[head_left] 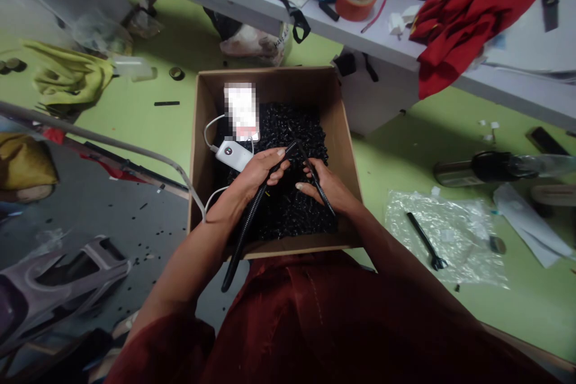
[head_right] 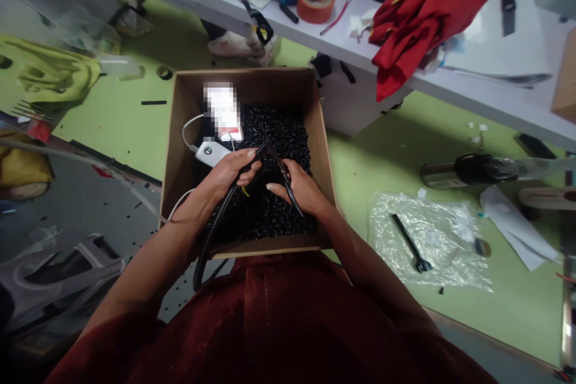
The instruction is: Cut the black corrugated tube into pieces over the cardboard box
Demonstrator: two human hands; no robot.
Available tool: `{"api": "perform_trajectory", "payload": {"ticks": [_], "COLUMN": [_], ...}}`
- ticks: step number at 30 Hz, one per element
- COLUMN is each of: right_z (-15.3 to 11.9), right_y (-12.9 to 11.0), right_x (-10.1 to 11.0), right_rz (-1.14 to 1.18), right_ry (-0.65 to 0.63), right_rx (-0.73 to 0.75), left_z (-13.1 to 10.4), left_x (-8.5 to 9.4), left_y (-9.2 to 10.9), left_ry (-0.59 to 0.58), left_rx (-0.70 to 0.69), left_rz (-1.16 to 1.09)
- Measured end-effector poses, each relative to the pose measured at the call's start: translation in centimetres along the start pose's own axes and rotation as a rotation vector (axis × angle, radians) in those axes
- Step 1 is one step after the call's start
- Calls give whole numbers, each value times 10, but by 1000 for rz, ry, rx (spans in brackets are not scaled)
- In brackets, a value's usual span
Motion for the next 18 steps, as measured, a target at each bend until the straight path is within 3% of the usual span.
{"api": "perform_trajectory", "payload": {"ticks": [18], "right_z": [-2], "right_y": [1], "right_x": [-4], "right_rz": [7], "right_ry": [-56], "right_rx": [-26], "left_z": [-1], "left_x": [2], "left_y": [-1], "left_ry": [25], "left_rx": [56], "left_rz": [125]}}
Point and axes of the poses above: each hand's wrist, its own z-axis towards the middle knuckle, its own x-axis out of the back of the hand, y = z × x, the point moved 10 cm from there along z, towards the middle knuckle, and after that the axes turned 5 degrees about -y, right-handed, at the moved point
